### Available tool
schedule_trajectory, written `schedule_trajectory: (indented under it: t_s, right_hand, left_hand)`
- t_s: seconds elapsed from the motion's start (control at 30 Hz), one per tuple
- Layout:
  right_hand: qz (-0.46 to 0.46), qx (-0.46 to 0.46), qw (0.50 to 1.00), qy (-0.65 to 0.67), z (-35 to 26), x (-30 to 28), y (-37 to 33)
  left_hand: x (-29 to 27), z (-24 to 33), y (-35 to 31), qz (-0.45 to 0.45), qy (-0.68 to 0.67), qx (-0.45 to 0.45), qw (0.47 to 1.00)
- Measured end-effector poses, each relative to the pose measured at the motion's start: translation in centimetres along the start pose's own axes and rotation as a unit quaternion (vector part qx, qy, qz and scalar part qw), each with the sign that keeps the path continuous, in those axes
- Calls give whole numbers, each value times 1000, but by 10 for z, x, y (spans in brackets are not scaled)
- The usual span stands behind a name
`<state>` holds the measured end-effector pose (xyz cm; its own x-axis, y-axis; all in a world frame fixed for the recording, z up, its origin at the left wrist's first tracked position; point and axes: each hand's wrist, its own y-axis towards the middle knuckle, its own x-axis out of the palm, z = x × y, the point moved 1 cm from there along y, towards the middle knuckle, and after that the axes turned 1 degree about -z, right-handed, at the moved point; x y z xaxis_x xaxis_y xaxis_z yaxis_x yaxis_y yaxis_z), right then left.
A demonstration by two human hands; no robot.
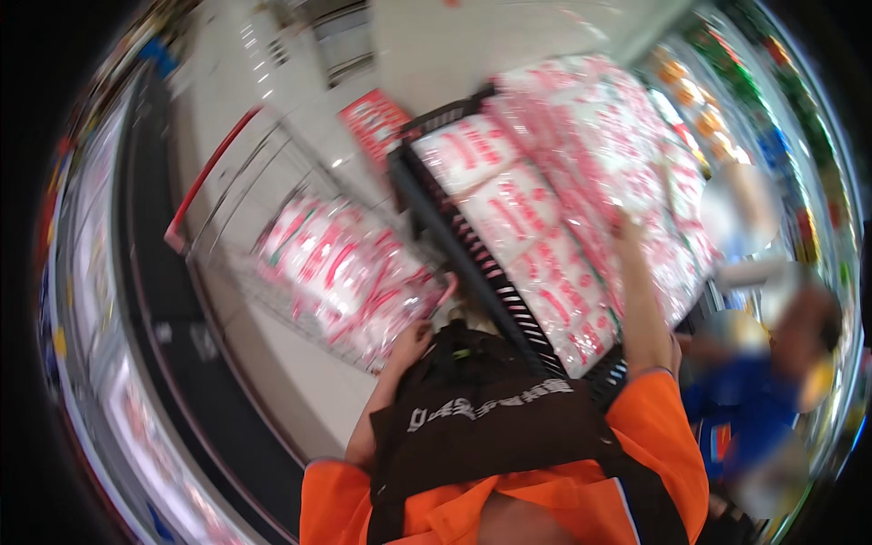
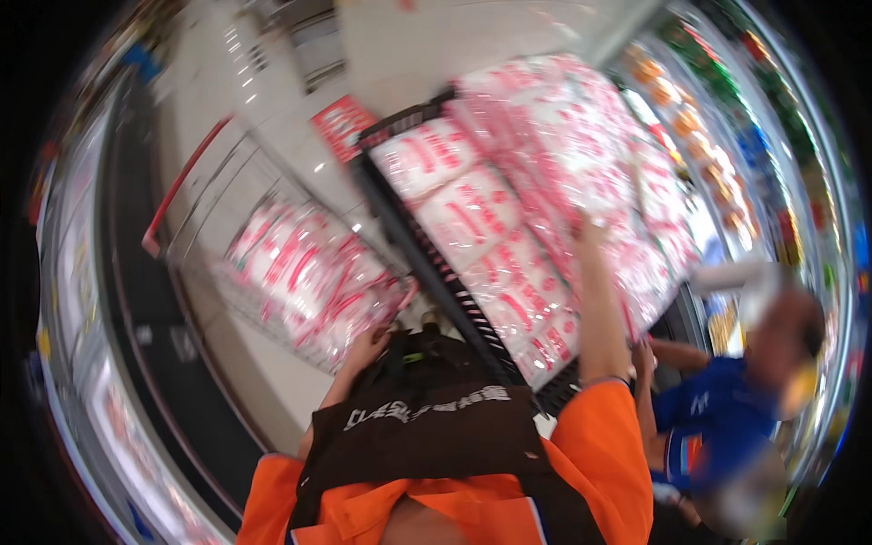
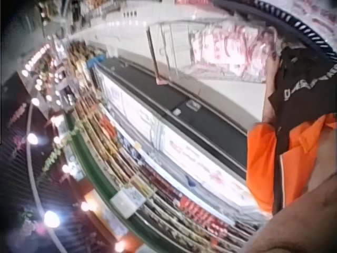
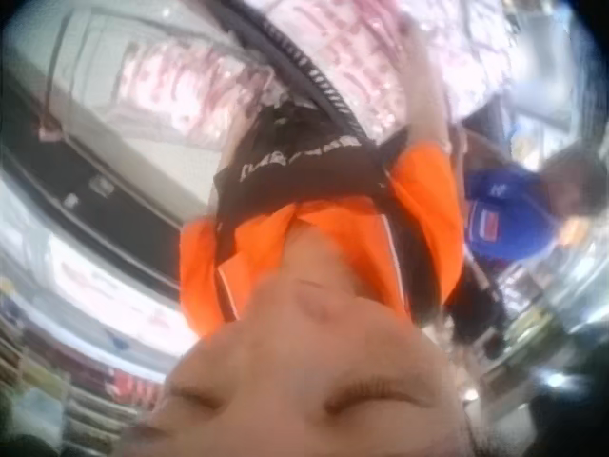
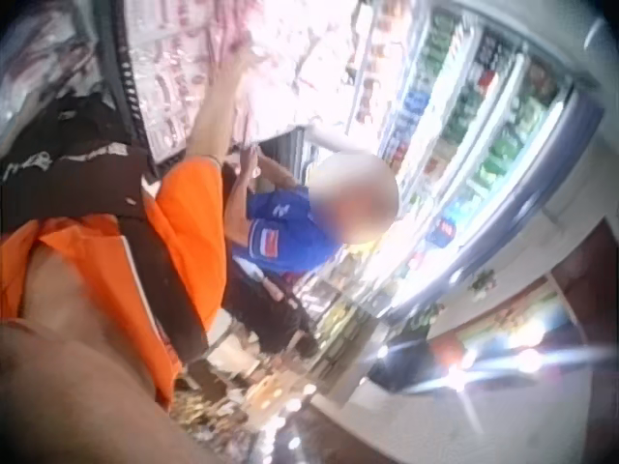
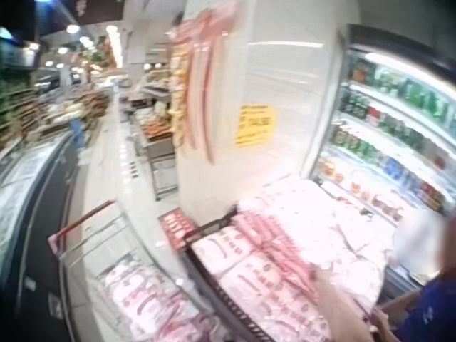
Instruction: The person moves a shopping cart filled with packaged rice bags through a supermarket aisle, then repeatedly takes individual bags from the cart and places them onto a display shelf. The person continues this one-at-a-time restocking process for the duration of the clip.
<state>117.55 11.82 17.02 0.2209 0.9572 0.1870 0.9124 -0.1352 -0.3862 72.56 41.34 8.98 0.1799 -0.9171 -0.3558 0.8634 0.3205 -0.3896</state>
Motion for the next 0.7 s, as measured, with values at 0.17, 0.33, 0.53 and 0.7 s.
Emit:
schedule_trajectory:
  t_s: [0.17,0.33,0.53,0.7]
  right_hand:
    - [-33,3,992,-118,-88,0,-70]
    - [-98,34,988,-111,-177,-14,-122]
    - [-248,71,966,1,-207,30,-193]
    - [-267,57,955,-118,-168,149,-269]
  left_hand:
    - [-17,6,-36,53,-32,-70,996]
    - [-40,9,-55,104,-82,-113,985]
    - [-69,3,-28,151,-87,-99,980]
    - [-87,32,-14,142,-314,-46,937]
